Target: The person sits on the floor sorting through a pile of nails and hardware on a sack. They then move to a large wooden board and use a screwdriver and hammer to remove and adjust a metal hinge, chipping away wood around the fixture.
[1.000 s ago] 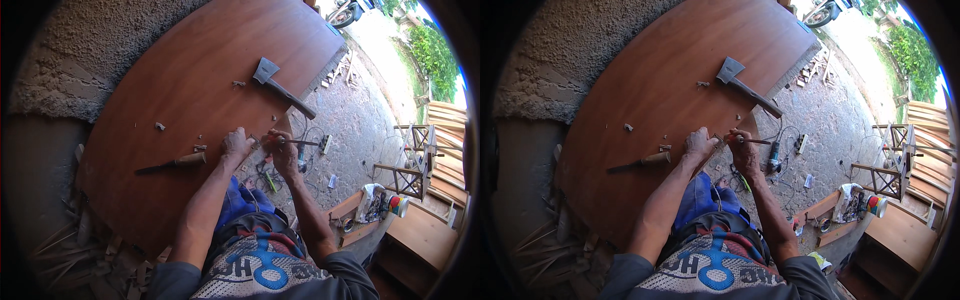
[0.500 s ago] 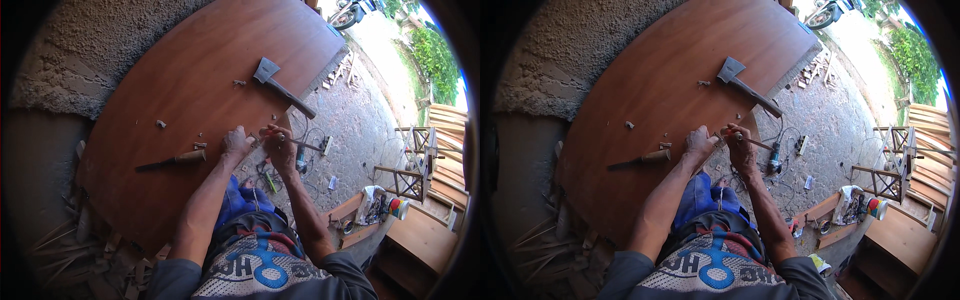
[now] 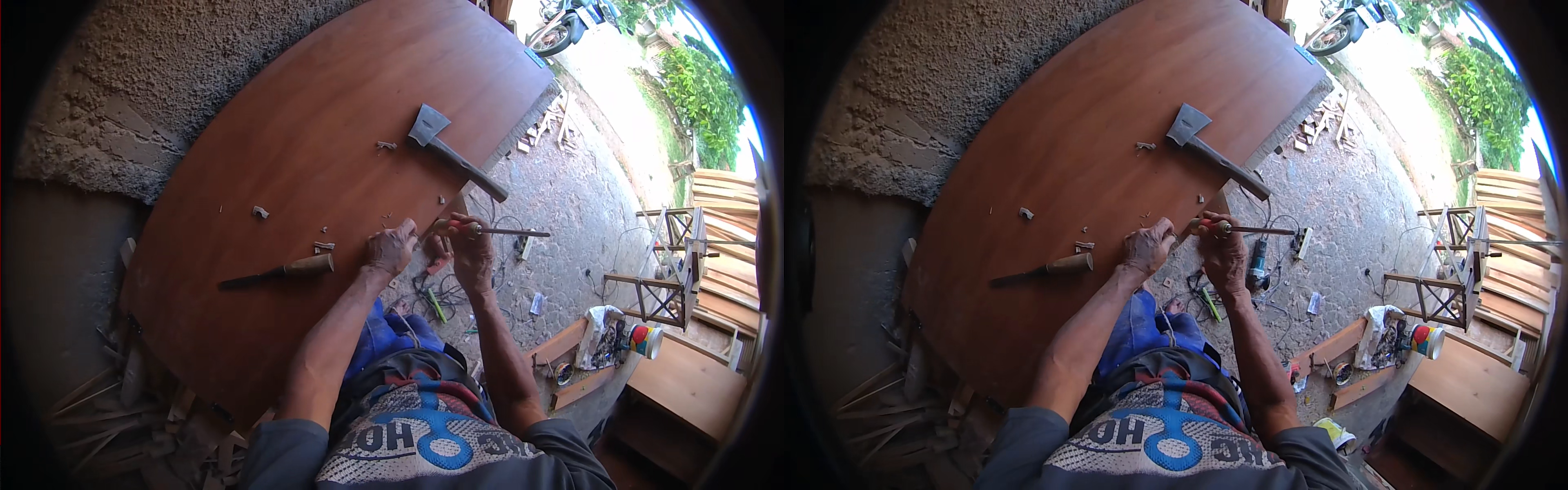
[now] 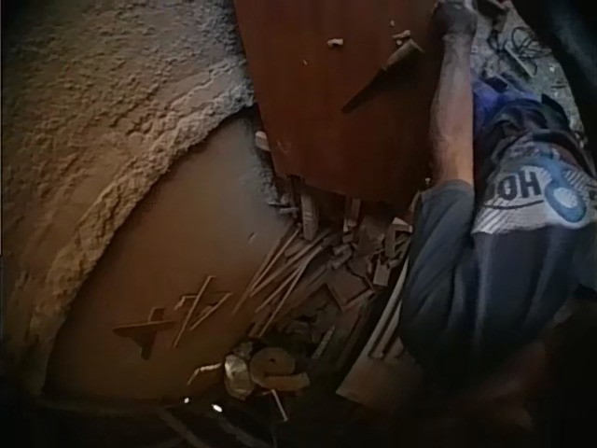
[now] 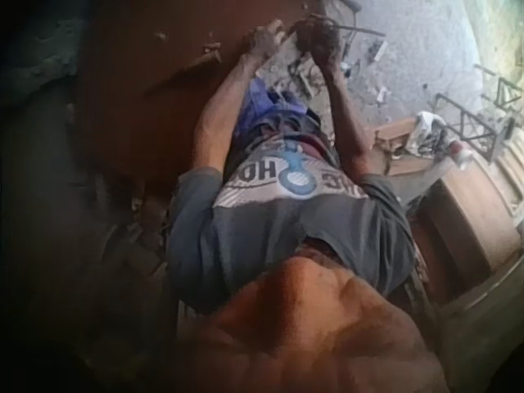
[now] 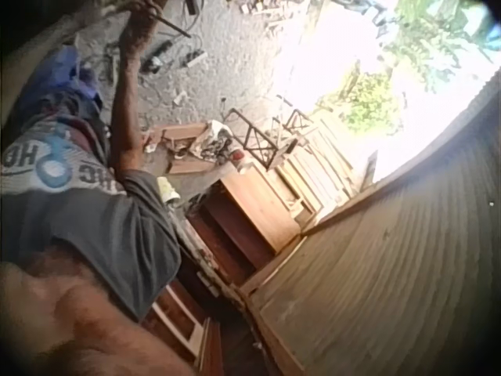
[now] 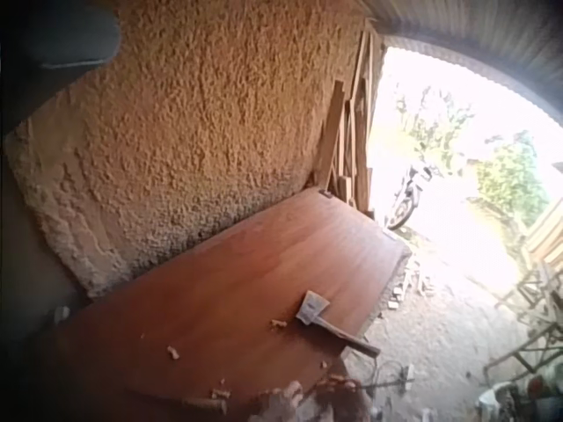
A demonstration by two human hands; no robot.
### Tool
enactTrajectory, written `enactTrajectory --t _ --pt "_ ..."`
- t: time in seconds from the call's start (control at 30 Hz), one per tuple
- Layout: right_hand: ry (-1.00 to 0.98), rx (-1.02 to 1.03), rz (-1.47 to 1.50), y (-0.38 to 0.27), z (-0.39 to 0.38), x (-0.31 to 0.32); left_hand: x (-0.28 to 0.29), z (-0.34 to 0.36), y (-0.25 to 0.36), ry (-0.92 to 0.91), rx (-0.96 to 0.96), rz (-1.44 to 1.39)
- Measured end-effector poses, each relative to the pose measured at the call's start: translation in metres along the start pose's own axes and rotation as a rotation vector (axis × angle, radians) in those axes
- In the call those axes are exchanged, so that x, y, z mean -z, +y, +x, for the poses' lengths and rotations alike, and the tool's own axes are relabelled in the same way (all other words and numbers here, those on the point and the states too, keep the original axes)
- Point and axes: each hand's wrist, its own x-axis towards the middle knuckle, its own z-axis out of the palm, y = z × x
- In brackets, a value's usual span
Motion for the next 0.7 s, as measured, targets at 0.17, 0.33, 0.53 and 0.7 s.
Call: enactTrajectory --t 0.17,0.33,0.53,0.7 --pt "-0.012 -0.105 -0.045 0.004 -0.011 0.017 -0.017 -0.001 -0.012 0.037 -0.145 0.018" --pt "-0.008 -0.135 -0.012 0.016 -0.026 0.022 -0.013 -0.001 -0.007 0.001 -0.111 0.063" --pt "-0.045 -0.145 -0.207 0.018 -0.032 0.027 -0.010 -0.002 -0.007 0.018 -0.111 0.057" --pt "-0.115 -0.213 -0.504 -0.018 -0.027 0.033 -0.004 -0.003 -0.005 0.027 -0.093 -0.048"
